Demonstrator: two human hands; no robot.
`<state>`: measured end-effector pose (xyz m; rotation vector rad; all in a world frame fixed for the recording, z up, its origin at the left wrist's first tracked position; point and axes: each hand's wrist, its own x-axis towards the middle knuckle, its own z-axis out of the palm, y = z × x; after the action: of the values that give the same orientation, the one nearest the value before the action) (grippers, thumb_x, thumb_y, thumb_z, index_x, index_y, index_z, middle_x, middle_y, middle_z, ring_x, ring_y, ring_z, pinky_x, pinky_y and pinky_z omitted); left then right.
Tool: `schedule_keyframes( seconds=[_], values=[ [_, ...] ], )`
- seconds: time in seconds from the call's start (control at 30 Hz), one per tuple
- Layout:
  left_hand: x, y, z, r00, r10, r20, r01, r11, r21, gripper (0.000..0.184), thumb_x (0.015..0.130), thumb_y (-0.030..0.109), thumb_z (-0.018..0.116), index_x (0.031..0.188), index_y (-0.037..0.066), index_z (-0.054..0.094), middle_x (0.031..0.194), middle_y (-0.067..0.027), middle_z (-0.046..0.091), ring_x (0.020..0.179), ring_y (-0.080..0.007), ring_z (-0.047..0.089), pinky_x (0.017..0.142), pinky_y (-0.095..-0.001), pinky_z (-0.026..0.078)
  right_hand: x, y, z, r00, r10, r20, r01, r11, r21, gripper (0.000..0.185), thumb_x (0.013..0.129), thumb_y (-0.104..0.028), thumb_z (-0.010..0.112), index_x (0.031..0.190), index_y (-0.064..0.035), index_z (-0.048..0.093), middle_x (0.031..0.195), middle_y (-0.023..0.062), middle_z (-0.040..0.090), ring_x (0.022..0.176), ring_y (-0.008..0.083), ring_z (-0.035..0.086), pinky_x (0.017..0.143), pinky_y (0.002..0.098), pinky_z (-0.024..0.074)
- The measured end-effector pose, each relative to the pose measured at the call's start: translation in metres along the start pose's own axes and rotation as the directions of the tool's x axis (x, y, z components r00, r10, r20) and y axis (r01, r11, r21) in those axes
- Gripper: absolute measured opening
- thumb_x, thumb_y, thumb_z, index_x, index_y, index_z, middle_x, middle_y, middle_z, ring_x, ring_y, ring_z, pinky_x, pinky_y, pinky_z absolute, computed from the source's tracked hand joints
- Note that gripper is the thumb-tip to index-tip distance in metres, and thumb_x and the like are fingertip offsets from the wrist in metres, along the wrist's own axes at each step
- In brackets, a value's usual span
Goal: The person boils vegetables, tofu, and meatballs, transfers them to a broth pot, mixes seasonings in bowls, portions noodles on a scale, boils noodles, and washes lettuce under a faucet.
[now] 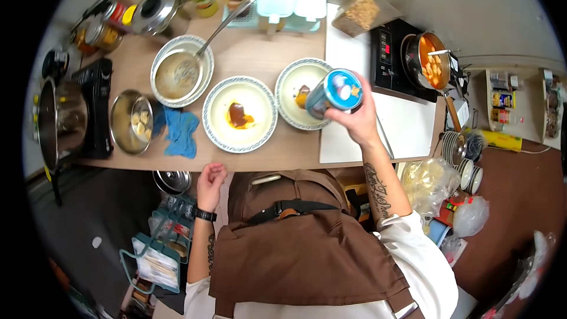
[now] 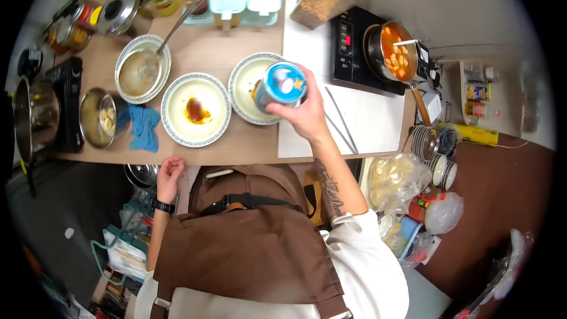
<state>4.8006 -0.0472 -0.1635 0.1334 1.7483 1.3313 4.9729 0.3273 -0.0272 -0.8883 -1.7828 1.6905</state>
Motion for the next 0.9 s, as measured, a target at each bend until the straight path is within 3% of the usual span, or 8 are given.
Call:
schedule_keyframes(
  seconds=[0.1, 0.17, 0.3, 0.37, 0.47, 0.57, 0.7, 0.9],
  values=[
    [-0.007, 0.003, 0.021, 0.999, -0.036, 0.006, 0.035, 0.998, 0.043, 0.024, 0.094, 0.009, 0.067, 0.116, 0.002, 0.059, 0.105, -0.0035, 0.066, 0.087, -0.0084, 0.062, 0.074, -0.0219, 0.049, 0.035, 0.029, -0.052, 0.949, -0.251, -0.191, 0.169, 0.916, -0.363, 0.089, 0.063, -0.016, 0.092, 0.137, -0.0010, 0.045, 0.128, 0.0123, 0.051, 0.120, 0.0236, 0.055, 0.105, 0.0353, 0.0454],
    [-0.011, -0.001, 0.038, 1.000, -0.006, 0.011, 0.005, 0.996, 0.094, 0.025, 0.094, 0.010, 0.067, 0.116, 0.001, 0.059, 0.104, -0.0039, 0.067, 0.088, -0.0090, 0.062, 0.073, -0.0224, 0.049, 0.060, 0.048, -0.070, 0.911, -0.329, -0.250, 0.207, 0.887, -0.413, 0.084, 0.064, -0.015, 0.091, 0.135, -0.0022, 0.048, 0.127, 0.0144, 0.049, 0.118, 0.0278, 0.055, 0.101, 0.0366, 0.0467],
    [-0.020, 0.011, 0.083, 0.997, -0.068, 0.043, 0.060, 0.985, 0.163, 0.025, 0.093, 0.007, 0.066, 0.116, 0.000, 0.059, 0.103, -0.0055, 0.068, 0.088, -0.0095, 0.062, 0.075, -0.0237, 0.051, 0.090, 0.071, -0.087, 0.923, -0.288, -0.256, 0.141, 0.871, -0.470, 0.084, 0.065, -0.017, 0.090, 0.135, 0.0004, 0.046, 0.124, 0.0196, 0.053, 0.118, 0.0360, 0.055, 0.103, 0.0401, 0.0454],
    [-0.021, 0.005, 0.096, 0.990, -0.108, 0.089, 0.091, 0.979, 0.182, 0.026, 0.093, 0.006, 0.067, 0.117, 0.000, 0.059, 0.106, -0.0064, 0.068, 0.091, -0.0109, 0.063, 0.083, -0.0248, 0.051, 0.093, 0.086, -0.089, 0.959, -0.156, -0.235, 0.049, 0.913, -0.404, 0.091, 0.068, -0.019, 0.088, 0.142, 0.0035, 0.040, 0.137, 0.0242, 0.049, 0.128, 0.0395, 0.050, 0.108, 0.0415, 0.0425],
    [-0.023, 0.010, 0.120, 0.986, -0.104, 0.130, 0.074, 0.974, 0.216, 0.025, 0.094, 0.005, 0.066, 0.117, 0.000, 0.059, 0.109, -0.0069, 0.068, 0.098, -0.0114, 0.063, 0.091, -0.0257, 0.049, 0.063, 0.091, -0.097, 0.958, -0.209, -0.196, 0.116, 0.909, -0.401, 0.102, 0.074, -0.025, 0.086, 0.152, 0.0031, 0.026, 0.149, 0.0266, 0.039, 0.138, 0.0409, 0.041, 0.115, 0.0413, 0.0359],
    [-0.022, 0.008, 0.122, 0.977, -0.098, 0.190, 0.039, 0.956, 0.292, 0.025, 0.095, 0.003, 0.063, 0.119, 0.000, 0.058, 0.112, -0.0079, 0.068, 0.102, -0.0129, 0.063, 0.093, -0.0261, 0.049, -0.010, 0.082, -0.132, 0.953, -0.221, -0.206, 0.075, 0.835, -0.545, 0.082, 0.075, -0.022, 0.082, 0.144, 0.0009, 0.044, 0.142, 0.0226, 0.046, 0.132, 0.0381, 0.046, 0.111, 0.0426, 0.0375],
    [-0.018, 0.010, 0.117, 0.957, -0.100, 0.272, 0.015, 0.954, 0.300, 0.024, 0.095, 0.003, 0.063, 0.119, 0.000, 0.058, 0.110, -0.0073, 0.067, 0.099, -0.0128, 0.063, 0.093, -0.0271, 0.049, -0.103, 0.116, -0.194, 0.965, -0.056, -0.257, -0.203, 0.461, -0.864, 0.052, 0.075, -0.019, 0.076, 0.123, -0.0025, 0.061, 0.117, 0.0159, 0.058, 0.115, 0.0332, 0.053, 0.097, 0.0427, 0.0420],
    [0.004, 0.017, 0.096, 0.891, -0.109, 0.440, -0.108, 0.892, 0.439, 0.022, 0.095, 0.008, 0.065, 0.116, 0.002, 0.059, 0.105, -0.0043, 0.066, 0.097, -0.0118, 0.062, 0.087, -0.0265, 0.049, -0.166, 0.147, -0.212, 0.943, -0.050, -0.328, -0.262, 0.497, -0.827, 0.025, 0.079, -0.012, 0.070, 0.101, -0.0022, 0.064, 0.097, 0.0110, 0.061, 0.104, 0.0307, 0.059, 0.088, 0.0416, 0.0461]
  ],
)
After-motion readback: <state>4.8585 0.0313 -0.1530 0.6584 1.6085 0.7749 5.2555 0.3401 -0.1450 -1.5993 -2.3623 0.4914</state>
